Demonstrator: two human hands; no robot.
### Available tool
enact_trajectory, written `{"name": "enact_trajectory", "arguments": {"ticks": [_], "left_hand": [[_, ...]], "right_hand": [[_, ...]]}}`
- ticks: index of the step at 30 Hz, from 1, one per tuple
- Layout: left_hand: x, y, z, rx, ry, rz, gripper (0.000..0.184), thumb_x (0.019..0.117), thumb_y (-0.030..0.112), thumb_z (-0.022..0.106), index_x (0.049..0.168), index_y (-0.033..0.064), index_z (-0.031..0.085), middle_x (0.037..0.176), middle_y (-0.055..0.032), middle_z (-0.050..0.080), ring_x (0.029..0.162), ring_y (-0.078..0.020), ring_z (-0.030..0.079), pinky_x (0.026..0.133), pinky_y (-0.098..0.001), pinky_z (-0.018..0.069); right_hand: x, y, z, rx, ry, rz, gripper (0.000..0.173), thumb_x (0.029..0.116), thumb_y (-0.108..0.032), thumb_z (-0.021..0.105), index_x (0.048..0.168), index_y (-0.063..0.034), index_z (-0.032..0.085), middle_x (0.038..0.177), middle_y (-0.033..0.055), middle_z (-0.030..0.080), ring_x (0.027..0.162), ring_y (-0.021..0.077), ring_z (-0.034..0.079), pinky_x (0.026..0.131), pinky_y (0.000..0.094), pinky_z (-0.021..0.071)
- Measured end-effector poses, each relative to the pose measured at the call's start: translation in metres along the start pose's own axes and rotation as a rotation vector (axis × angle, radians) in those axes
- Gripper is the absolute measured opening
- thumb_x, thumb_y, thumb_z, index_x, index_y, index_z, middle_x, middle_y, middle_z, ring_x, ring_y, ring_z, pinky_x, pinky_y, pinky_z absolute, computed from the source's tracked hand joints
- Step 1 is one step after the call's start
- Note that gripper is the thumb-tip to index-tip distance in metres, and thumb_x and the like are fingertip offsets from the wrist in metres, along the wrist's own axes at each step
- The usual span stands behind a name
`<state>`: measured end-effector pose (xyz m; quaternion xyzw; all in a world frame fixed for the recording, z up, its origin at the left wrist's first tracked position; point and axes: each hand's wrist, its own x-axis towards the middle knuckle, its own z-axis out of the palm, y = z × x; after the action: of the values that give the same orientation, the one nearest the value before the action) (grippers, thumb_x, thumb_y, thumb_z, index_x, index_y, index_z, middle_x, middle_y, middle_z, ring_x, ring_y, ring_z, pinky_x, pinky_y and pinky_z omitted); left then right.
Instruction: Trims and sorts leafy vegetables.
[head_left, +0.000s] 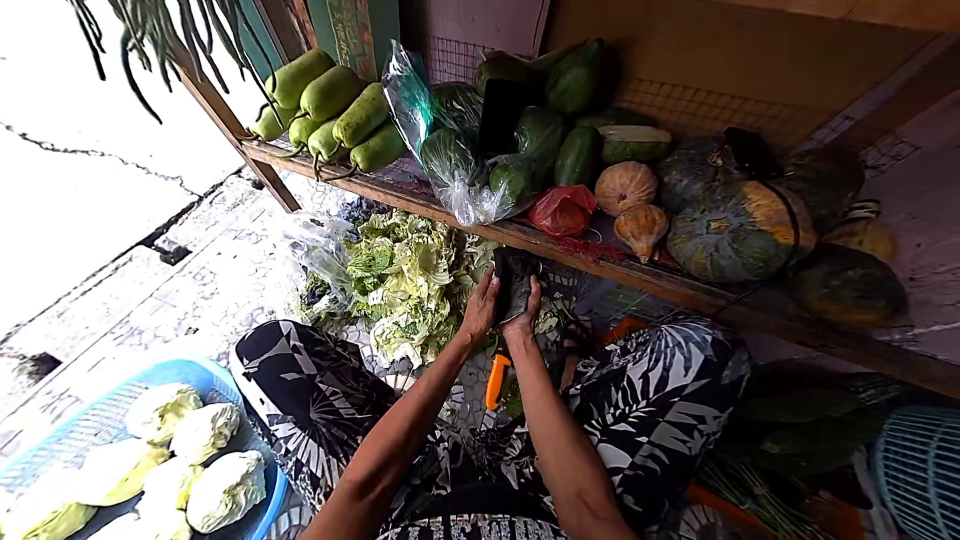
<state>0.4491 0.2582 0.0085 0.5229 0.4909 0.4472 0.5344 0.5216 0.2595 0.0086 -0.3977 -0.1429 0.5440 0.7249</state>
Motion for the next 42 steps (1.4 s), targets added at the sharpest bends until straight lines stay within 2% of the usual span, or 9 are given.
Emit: {"name": "enact_trajectory", "arguments": {"ticks": [4,9,14,18,21,23,29,35,42], "left_hand": [[0.005,0.014,-0.002,0.300,0.193,0.179,0.039,0.1058,0.006,0.045,0.142,-0.0021,0.057,0.127,-0.0241,0.067,0.120,-0.0341,0.065,0.108,-0.0473,0.0469],[0.017,0.017,-0.009,0.374,0.140,0.088,0.036,0.1111,0.024,0.042,0.121,-0.0066,0.058,0.101,-0.0247,0.067,0.099,-0.0344,0.068,0.093,-0.0505,0.0514],[0.019,0.014,-0.011,0.364,0.152,0.018,0.050,0.1131,0.029,0.033,0.104,-0.0077,0.067,0.092,-0.0229,0.067,0.094,-0.0327,0.066,0.090,-0.0507,0.0493],[0.025,0.023,-0.017,0.326,0.182,-0.041,0.072,0.1126,0.044,0.020,0.078,-0.0021,0.064,0.074,-0.0163,0.061,0.079,-0.0302,0.062,0.078,-0.0515,0.0487],[0.026,0.038,-0.036,0.320,-0.006,-0.028,0.060,0.1121,0.044,0.025,0.128,-0.0041,0.059,0.116,-0.0263,0.064,0.107,-0.0376,0.063,0.095,-0.0567,0.0482],[0.028,0.040,-0.056,0.374,-0.028,0.020,0.053,0.1101,0.040,0.041,0.140,-0.0032,0.048,0.130,-0.0274,0.058,0.117,-0.0381,0.058,0.100,-0.0560,0.0449],[0.045,0.050,-0.147,0.722,0.012,0.100,0.052,0.1027,0.031,0.063,0.139,-0.0043,0.051,0.143,-0.0314,0.049,0.130,-0.0473,0.050,0.107,-0.0612,0.0403],[0.052,0.050,-0.186,0.834,-0.003,0.000,0.051,0.1010,0.028,0.066,0.137,-0.0050,0.051,0.143,-0.0351,0.045,0.127,-0.0521,0.050,0.103,-0.0647,0.0413],[0.040,0.062,-0.183,1.090,-0.282,-0.113,0.052,0.0994,0.035,0.067,0.138,0.0009,0.056,0.141,-0.0295,0.050,0.135,-0.0505,0.043,0.107,-0.0697,0.0340]], "right_hand": [[0.003,-0.002,-0.008,-0.285,-0.090,-0.051,0.047,0.1123,-0.024,0.029,0.148,0.0044,0.042,0.145,0.0209,0.051,0.130,0.0207,0.053,0.110,0.0376,0.0430],[-0.023,0.001,-0.003,-0.065,-0.180,0.206,0.045,0.1127,-0.032,0.027,0.147,-0.0075,0.042,0.133,0.0115,0.060,0.117,0.0169,0.061,0.098,0.0364,0.0522],[-0.030,-0.001,0.003,-0.311,-0.245,0.084,0.046,0.1129,-0.021,0.027,0.153,-0.0003,0.036,0.149,0.0168,0.047,0.132,0.0173,0.050,0.111,0.0345,0.0416],[-0.018,-0.014,0.014,-0.583,-0.141,-0.107,0.030,0.1094,-0.011,0.042,0.128,0.0070,0.057,0.120,0.0193,0.061,0.111,0.0181,0.059,0.099,0.0353,0.0480],[0.004,-0.057,0.011,-0.813,-0.036,-0.346,0.033,0.1088,-0.014,0.046,0.128,0.0097,0.057,0.122,0.0265,0.062,0.114,0.0302,0.059,0.101,0.0474,0.0456],[0.033,-0.096,0.003,-0.948,0.086,-0.562,0.037,0.1092,-0.017,0.044,0.129,0.0112,0.057,0.124,0.0301,0.062,0.117,0.0361,0.060,0.103,0.0503,0.0448],[0.095,-0.190,0.006,-1.361,0.348,-0.520,0.081,0.0953,-0.038,0.070,0.160,-0.0068,0.031,0.163,0.0298,0.024,0.149,0.0489,0.024,0.119,0.0589,0.0257],[0.093,-0.167,0.067,-1.435,0.029,-0.645,0.029,0.0934,-0.026,0.073,0.105,0.0007,0.072,0.127,0.0225,0.061,0.124,0.0381,0.055,0.104,0.0531,0.0425],[0.140,-0.113,0.126,-1.522,-0.105,-0.544,0.043,0.0997,-0.029,0.066,0.132,0.0002,0.062,0.131,0.0263,0.060,0.124,0.0410,0.057,0.105,0.0543,0.0446]]}}
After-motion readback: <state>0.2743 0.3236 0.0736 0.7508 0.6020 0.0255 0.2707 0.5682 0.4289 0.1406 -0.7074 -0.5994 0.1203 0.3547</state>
